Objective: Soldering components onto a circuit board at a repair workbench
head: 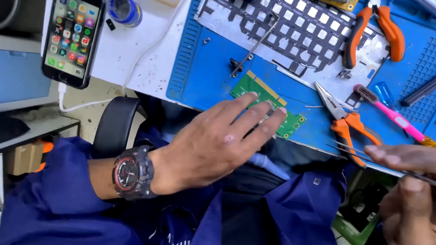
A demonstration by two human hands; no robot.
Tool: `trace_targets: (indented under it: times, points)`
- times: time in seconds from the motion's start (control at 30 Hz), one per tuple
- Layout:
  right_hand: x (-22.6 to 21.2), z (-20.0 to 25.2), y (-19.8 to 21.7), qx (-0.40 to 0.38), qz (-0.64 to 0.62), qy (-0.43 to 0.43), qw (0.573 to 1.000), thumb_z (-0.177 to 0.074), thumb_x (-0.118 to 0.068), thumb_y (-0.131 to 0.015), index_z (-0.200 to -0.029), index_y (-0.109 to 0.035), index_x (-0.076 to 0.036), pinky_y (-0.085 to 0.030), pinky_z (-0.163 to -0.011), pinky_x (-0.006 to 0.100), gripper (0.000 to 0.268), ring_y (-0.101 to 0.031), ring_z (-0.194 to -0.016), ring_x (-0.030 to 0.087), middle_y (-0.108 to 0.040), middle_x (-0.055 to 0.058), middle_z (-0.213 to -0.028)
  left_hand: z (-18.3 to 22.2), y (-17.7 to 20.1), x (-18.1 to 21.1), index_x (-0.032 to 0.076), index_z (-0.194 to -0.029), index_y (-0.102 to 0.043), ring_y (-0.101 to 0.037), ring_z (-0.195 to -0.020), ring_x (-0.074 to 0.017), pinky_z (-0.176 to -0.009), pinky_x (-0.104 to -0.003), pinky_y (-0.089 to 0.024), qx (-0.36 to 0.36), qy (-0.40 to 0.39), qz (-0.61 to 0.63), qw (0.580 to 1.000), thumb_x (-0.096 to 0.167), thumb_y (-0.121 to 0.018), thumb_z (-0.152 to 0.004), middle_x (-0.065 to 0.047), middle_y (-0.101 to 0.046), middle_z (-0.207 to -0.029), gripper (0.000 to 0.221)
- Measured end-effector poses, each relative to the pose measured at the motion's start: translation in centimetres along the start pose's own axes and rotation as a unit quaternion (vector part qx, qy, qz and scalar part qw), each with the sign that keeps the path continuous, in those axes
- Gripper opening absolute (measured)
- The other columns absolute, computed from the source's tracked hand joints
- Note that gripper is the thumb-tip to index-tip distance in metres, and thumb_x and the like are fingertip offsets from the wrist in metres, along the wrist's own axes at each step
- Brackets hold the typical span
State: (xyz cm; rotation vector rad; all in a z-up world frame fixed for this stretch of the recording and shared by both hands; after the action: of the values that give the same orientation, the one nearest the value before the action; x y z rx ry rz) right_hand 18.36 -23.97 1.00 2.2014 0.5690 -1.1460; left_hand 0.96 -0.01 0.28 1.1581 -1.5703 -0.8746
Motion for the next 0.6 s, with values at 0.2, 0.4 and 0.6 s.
trace_targets:
  times: [0.2, 0.4, 0.6]
  points:
    - [1.5, -3.2, 0.1, -0.152, 0.105, -0.079, 0.980, -0.104, -0.001, -0.041, -0.101, -0.061, 0.017, -0.063, -0.094, 0.045, 0.027, -0.076, -0.102, 0.043, -0.069, 0.027, -0.105, -2.4, -1.7, -2.6, 0.002, -0.118, -0.070, -0.068, -0.113, -0.0340, -0.091, -0.042, -0.059, 0.004, -0.017, 0.049, 0.999, -0.002, -0.060, -0.103, -0.015, -0.069, -0.117, 0.018]
    - [3.9, -3.5, -0.4, -0.187, 0.090, -0.101, 0.973, -0.102, 0.006, -0.043, -0.105, -0.055, 0.015, -0.063, -0.101, 0.046, 0.015, -0.076, -0.104, 0.037, -0.069, 0.024, -0.107, -3.5, -3.3, -4.0, 0.003, -0.101, -0.067, -0.070, -0.105, -0.0311, -0.087, -0.039, -0.062, 0.019, -0.037, 0.045, 0.998, 0.000, -0.068, -0.103, -0.014, -0.070, -0.107, 0.004]
    - [5.7, -3.2, 0.0, -0.253, 0.109, -0.139, 0.951, -0.101, -0.008, -0.043, -0.108, -0.066, 0.004, -0.061, -0.099, 0.041, 0.027, -0.078, -0.110, 0.033, -0.075, 0.013, -0.110, -3.8, -4.0, -4.4, 0.005, -0.097, -0.066, -0.073, -0.102, -0.0308, -0.081, -0.037, -0.061, 0.029, -0.030, 0.045, 0.998, 0.002, -0.066, -0.104, -0.013, -0.069, -0.102, 0.008]
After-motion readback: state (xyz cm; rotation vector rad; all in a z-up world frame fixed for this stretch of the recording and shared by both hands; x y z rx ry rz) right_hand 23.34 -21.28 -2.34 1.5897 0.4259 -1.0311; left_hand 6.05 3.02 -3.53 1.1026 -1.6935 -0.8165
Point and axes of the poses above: each hand's wrist, its own z-axis away from the middle knuckle, its own y-axis out of the back of the hand, x = y × z, the point moved 1 cm from there along -z, towards the middle knuckle
